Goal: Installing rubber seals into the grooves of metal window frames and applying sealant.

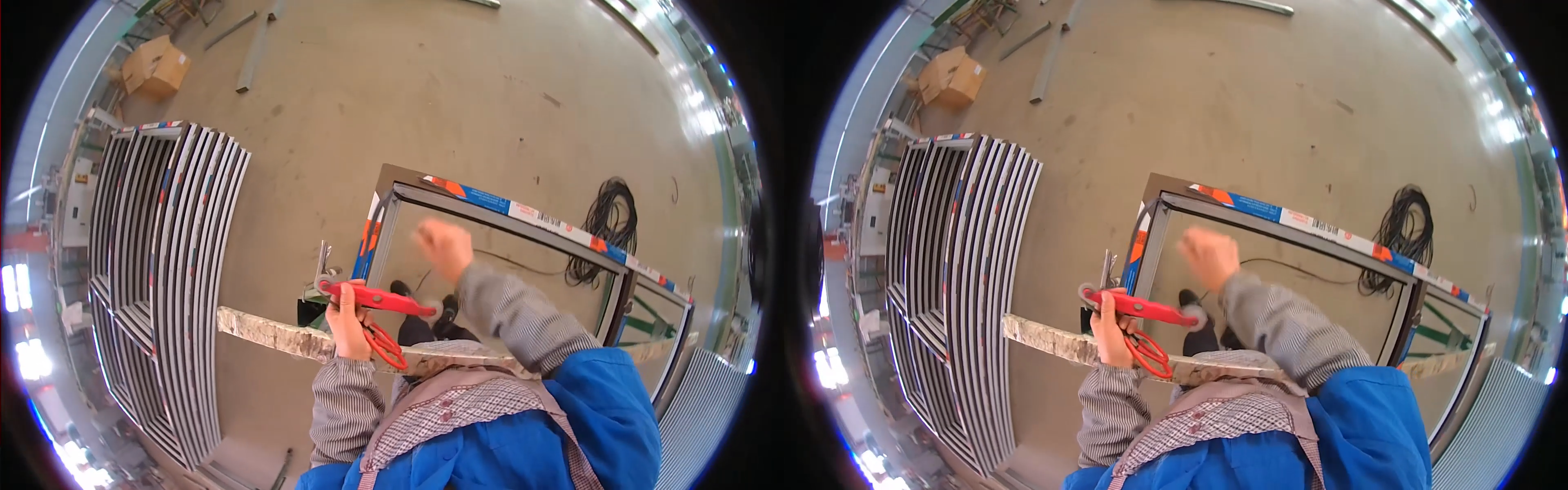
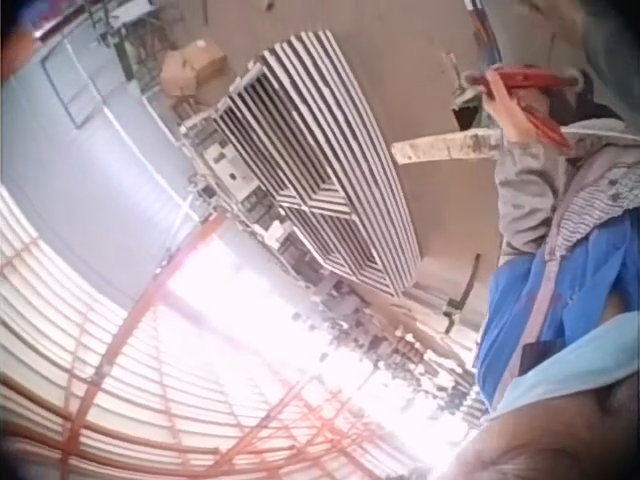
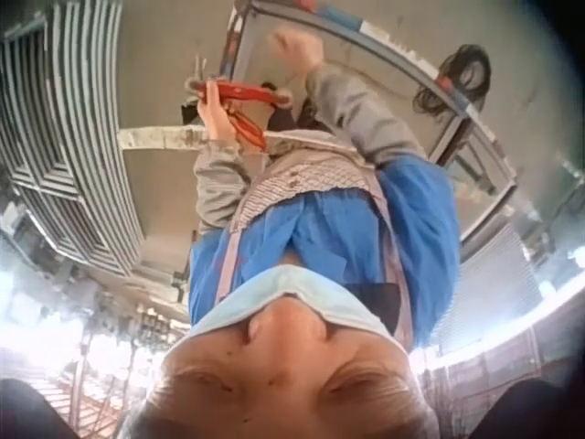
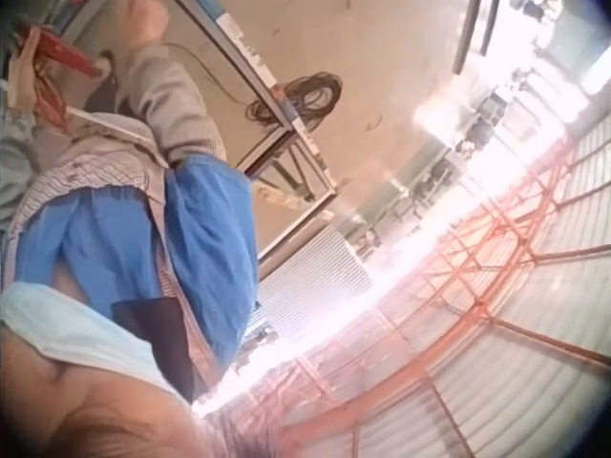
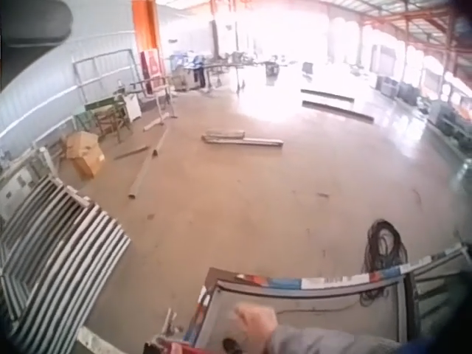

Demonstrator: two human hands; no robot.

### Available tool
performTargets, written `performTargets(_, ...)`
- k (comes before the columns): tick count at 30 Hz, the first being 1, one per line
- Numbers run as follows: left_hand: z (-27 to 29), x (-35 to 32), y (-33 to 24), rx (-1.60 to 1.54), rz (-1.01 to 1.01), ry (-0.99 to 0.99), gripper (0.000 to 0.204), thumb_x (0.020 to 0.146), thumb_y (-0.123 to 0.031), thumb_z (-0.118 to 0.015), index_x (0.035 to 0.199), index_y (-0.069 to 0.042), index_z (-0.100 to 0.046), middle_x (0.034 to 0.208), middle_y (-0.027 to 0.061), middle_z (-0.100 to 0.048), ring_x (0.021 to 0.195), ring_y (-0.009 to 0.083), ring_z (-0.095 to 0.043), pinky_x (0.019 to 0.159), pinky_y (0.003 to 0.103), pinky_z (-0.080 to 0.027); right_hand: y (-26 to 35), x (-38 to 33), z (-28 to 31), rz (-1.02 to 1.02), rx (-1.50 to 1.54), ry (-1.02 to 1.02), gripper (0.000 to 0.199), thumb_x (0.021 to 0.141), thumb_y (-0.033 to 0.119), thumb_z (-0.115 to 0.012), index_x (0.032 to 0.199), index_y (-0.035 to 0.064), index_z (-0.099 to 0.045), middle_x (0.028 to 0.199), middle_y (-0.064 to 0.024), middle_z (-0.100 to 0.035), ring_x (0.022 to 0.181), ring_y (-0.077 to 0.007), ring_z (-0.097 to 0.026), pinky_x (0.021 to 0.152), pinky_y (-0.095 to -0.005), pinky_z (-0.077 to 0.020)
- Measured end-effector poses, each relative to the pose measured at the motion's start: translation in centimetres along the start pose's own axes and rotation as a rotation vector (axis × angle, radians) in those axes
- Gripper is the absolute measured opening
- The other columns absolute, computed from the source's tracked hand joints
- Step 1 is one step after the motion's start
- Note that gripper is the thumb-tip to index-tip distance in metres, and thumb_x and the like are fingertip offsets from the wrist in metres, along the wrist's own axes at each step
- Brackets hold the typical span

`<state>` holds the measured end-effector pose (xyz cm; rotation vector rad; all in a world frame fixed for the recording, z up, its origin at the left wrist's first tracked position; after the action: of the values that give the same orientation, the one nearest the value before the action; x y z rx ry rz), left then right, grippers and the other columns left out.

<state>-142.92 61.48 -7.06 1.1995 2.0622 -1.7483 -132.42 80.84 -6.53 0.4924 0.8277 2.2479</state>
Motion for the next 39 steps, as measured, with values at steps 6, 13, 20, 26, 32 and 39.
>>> performTargets(6,0.0,0.7,-1.1,0.041,-0.031,0.015,0.034,0.09,-0.033,-0.052,0.093,0.0,-0.054,0.061,-0.0036,-0.037,0.049,0.0043,-0.03,0.041,0.02,-0.027,-3.3,4.1,-2.0,0.099,-0.371,-0.107,0.008,0.074,0.013,-0.057,0.08,0.0094,-0.054,0.07,-0.0071,-0.058,0.065,-0.0234,-0.06,0.055,-0.0337,-0.0478)
performTargets(13,0.0,0.0,-1.4,0.014,-0.019,0.005,0.027,0.09,-0.03,-0.052,0.092,-0.003,-0.055,0.062,-0.0043,-0.04,0.05,0.0036,-0.03,0.043,0.019,-0.027,-3.5,3.5,-2.2,0.23,-0.447,-0.063,0.011,0.069,0.007,-0.055,0.079,0.0073,-0.053,0.073,-0.0072,-0.059,0.071,-0.0222,-0.06,0.059,-0.0322,-0.0481)
performTargets(20,-0.5,-0.2,-1.8,0.017,-0.033,0.028,0.029,0.09,-0.031,-0.052,0.093,-0.001,-0.055,0.061,-0.0039,-0.038,0.05,0.004,-0.03,0.043,0.019,-0.028,-3.7,2.2,-1.2,0.317,-0.39,-0.118,0.036,0.069,0.007,-0.054,0.105,0.0107,-0.056,0.074,-0.005,-0.058,0.072,-0.0215,-0.059,0.069,-0.0333,-0.0477)
performTargets(26,-0.6,-0.6,-1.5,0.025,-0.021,0.036,0.031,0.09,-0.03,-0.052,0.093,0.0,-0.054,0.06,-0.0036,-0.038,0.05,0.0044,-0.03,0.043,0.02,-0.028,-3.6,2.5,-2.9,0.284,-0.534,0.117,0.048,0.077,0.01,-0.047,0.124,0.0177,-0.047,0.078,-0.0037,-0.059,0.074,-0.0191,-0.06,0.075,-0.0318,-0.045)
performTargets(32,0.0,-1.4,-1.6,0.004,-0.002,0.025,0.033,0.091,-0.032,-0.05,0.093,0.001,-0.053,0.059,-0.0022,-0.038,0.048,0.0044,-0.032,0.041,0.019,-0.029,-4.0,2.8,-3.4,0.165,-0.522,0.287,0.063,0.071,0.006,-0.051,0.131,0.0177,-0.039,0.081,-0.0062,-0.06,0.082,-0.0216,-0.06,0.084,-0.0354,-0.0425)
performTargets(39,-0.1,-3.0,-2.1,-0.024,0.01,0.039,0.03,0.09,-0.029,-0.052,0.093,0.0,-0.054,0.059,-0.0027,-0.038,0.049,0.0055,-0.032,0.043,0.02,-0.029,-3.5,3.1,-3.7,0.07,-0.375,0.308,0.057,0.073,0.004,-0.052,0.128,0.0147,-0.043,0.078,-0.0123,-0.063,0.076,-0.0258,-0.061,0.087,-0.0401,-0.0388)
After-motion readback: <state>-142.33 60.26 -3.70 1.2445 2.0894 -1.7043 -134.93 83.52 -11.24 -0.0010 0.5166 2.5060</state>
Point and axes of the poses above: each hand's wrist, its own x-axis towards the middle knuckle, its own z-axis out of the back of the hand, y = z × x, the point moved 9 cm from there along x, towards the middle knuckle
